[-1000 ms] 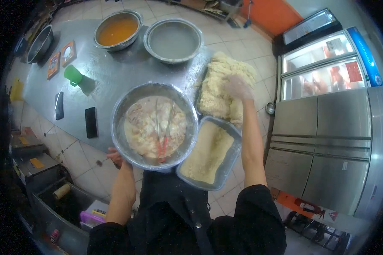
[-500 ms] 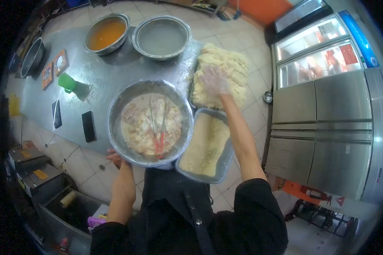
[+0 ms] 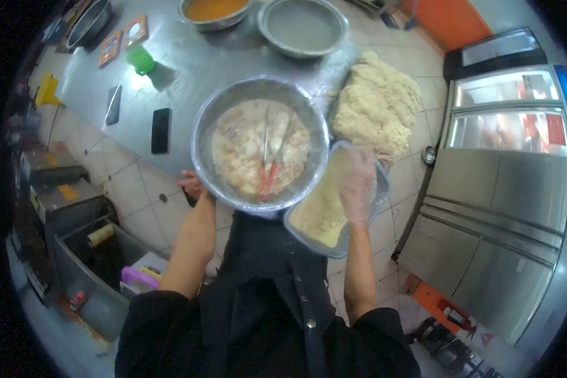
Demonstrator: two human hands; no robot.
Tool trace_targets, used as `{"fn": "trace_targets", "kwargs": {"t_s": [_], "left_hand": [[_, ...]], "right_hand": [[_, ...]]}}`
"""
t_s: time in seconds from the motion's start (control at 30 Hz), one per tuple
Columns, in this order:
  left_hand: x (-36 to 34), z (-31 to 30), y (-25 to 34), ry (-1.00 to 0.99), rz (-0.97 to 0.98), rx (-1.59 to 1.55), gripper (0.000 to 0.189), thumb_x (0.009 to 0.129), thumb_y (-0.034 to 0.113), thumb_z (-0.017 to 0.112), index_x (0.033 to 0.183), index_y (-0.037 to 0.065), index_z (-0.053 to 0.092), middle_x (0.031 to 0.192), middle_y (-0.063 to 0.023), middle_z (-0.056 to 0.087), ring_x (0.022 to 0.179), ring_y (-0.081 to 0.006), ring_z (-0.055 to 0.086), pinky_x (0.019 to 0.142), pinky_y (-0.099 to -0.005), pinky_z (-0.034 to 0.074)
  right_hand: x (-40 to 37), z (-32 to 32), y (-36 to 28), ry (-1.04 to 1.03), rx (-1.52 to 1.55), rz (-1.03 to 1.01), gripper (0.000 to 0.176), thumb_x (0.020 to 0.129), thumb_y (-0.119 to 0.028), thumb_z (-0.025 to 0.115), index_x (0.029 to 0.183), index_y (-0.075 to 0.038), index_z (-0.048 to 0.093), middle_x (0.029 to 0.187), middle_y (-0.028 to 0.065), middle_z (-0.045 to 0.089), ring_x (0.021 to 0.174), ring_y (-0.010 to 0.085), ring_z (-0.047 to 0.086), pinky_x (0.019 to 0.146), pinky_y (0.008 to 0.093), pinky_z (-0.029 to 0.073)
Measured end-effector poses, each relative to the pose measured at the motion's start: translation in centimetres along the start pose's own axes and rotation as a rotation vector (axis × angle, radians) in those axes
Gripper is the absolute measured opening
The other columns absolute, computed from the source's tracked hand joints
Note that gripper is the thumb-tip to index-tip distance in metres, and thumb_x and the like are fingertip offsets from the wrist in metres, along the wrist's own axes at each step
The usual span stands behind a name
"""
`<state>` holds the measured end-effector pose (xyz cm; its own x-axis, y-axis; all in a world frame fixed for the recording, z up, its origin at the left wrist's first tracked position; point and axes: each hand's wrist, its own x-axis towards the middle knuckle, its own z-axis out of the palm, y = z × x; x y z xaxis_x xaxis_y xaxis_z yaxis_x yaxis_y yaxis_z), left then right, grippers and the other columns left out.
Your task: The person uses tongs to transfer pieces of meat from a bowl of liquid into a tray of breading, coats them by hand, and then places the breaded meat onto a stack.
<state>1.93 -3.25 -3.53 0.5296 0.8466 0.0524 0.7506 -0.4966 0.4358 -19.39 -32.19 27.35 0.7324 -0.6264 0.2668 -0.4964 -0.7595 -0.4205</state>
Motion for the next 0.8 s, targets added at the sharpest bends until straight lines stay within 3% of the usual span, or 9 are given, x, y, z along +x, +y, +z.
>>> {"fn": "trace_targets", "kwargs": {"t_s": [0.03, 0.1, 0.17, 0.27, 0.4, 0.47, 0.57, 0.7, 0.8], "left_hand": [[-0.8, -3.5, 2.1, -0.117, -0.064, -0.062, 0.057, 0.103, 0.051, 0.042, 0.136, 0.005, 0.050, 0.100, -0.0220, 0.073, 0.091, -0.0447, 0.071, 0.077, -0.0566, 0.054], [-0.9, -5.2, 2.7, -0.157, -0.063, -0.061, 0.055, 0.103, 0.049, 0.043, 0.136, 0.006, 0.049, 0.099, -0.0217, 0.073, 0.090, -0.0439, 0.071, 0.077, -0.0559, 0.054], [-0.8, -4.6, 2.3, -0.156, -0.018, -0.075, 0.051, 0.104, 0.045, 0.045, 0.136, 0.005, 0.049, 0.099, -0.0225, 0.073, 0.091, -0.0431, 0.071, 0.078, -0.0556, 0.054], [-0.5, -4.5, 1.9, -0.207, -0.024, -0.106, 0.052, 0.104, 0.045, 0.045, 0.135, 0.004, 0.049, 0.102, -0.0235, 0.073, 0.092, -0.0440, 0.071, 0.080, -0.0560, 0.054], [-0.7, -5.6, 2.5, -0.210, -0.029, -0.139, 0.052, 0.104, 0.043, 0.045, 0.134, 0.001, 0.048, 0.109, -0.0256, 0.072, 0.098, -0.0464, 0.069, 0.083, -0.0555, 0.054], [-0.3, -5.3, 2.1, -0.225, -0.063, -0.131, 0.052, 0.104, 0.042, 0.046, 0.134, -0.001, 0.048, 0.110, -0.0273, 0.071, 0.099, -0.0479, 0.068, 0.085, -0.0560, 0.053], [-0.3, -4.9, 1.7, -0.210, 0.007, -0.218, 0.052, 0.104, 0.041, 0.047, 0.135, -0.001, 0.047, 0.114, -0.0313, 0.068, 0.102, -0.0501, 0.067, 0.088, -0.0570, 0.052], [-0.2, -5.3, 2.0, -0.257, -0.006, -0.201, 0.052, 0.104, 0.041, 0.046, 0.136, 0.000, 0.046, 0.112, -0.0321, 0.068, 0.099, -0.0518, 0.067, 0.085, -0.0585, 0.052], [-0.3, -5.9, 2.3, -0.257, -0.024, -0.200, 0.052, 0.104, 0.042, 0.046, 0.135, 0.000, 0.046, 0.111, -0.0318, 0.068, 0.099, -0.0520, 0.067, 0.085, -0.0593, 0.052]], "right_hand": [[0.0, 0.8, -1.4, -0.100, 0.092, -0.020, 0.045, 0.081, 0.000, 0.063, 0.124, -0.013, 0.067, 0.124, 0.0193, 0.060, 0.121, 0.0363, 0.056, 0.103, 0.0439, 0.047], [-1.4, 5.8, -2.0, -0.148, 0.063, -0.165, 0.038, 0.087, -0.010, 0.066, 0.125, -0.009, 0.065, 0.111, 0.0188, 0.066, 0.106, 0.0403, 0.062, 0.096, 0.0453, 0.051], [-1.6, 7.3, -6.5, -0.462, 0.134, 0.063, 0.044, 0.091, -0.030, 0.069, 0.126, -0.004, 0.059, 0.096, 0.0213, 0.070, 0.092, 0.0446, 0.067, 0.085, 0.0503, 0.054], [-2.1, 10.3, -9.4, -0.617, -0.067, 0.123, 0.057, 0.091, -0.043, 0.069, 0.127, -0.001, 0.054, 0.085, 0.0255, 0.071, 0.083, 0.0470, 0.070, 0.076, 0.0555, 0.055], [-2.4, 13.0, -9.2, -0.688, -0.055, 0.143, 0.060, 0.090, -0.042, 0.068, 0.130, -0.002, 0.049, 0.089, 0.0313, 0.070, 0.089, 0.0468, 0.071, 0.077, 0.0580, 0.054], [-2.1, 12.8, -8.9, -0.651, -0.133, 0.179, 0.054, 0.092, -0.032, 0.064, 0.133, -0.002, 0.047, 0.089, 0.0309, 0.070, 0.087, 0.0478, 0.071, 0.077, 0.0581, 0.054], [-0.9, 11.1, -5.2, -0.481, -0.209, -0.008, 0.046, 0.093, -0.025, 0.059, 0.131, -0.002, 0.051, 0.092, 0.0291, 0.071, 0.085, 0.0468, 0.071, 0.076, 0.0583, 0.055], [6.2, 9.8, -4.7, -0.617, -0.549, -0.095, 0.035, 0.093, -0.024, 0.058, 0.120, -0.002, 0.057, 0.101, 0.0255, 0.072, 0.095, 0.0425, 0.071, 0.084, 0.0527, 0.058], [9.2, 12.8, -2.6, -0.526, -0.454, -0.320, 0.031, 0.093, -0.026, 0.059, 0.115, -0.005, 0.060, 0.104, 0.0238, 0.072, 0.101, 0.0413, 0.071, 0.086, 0.0521, 0.057]]}}
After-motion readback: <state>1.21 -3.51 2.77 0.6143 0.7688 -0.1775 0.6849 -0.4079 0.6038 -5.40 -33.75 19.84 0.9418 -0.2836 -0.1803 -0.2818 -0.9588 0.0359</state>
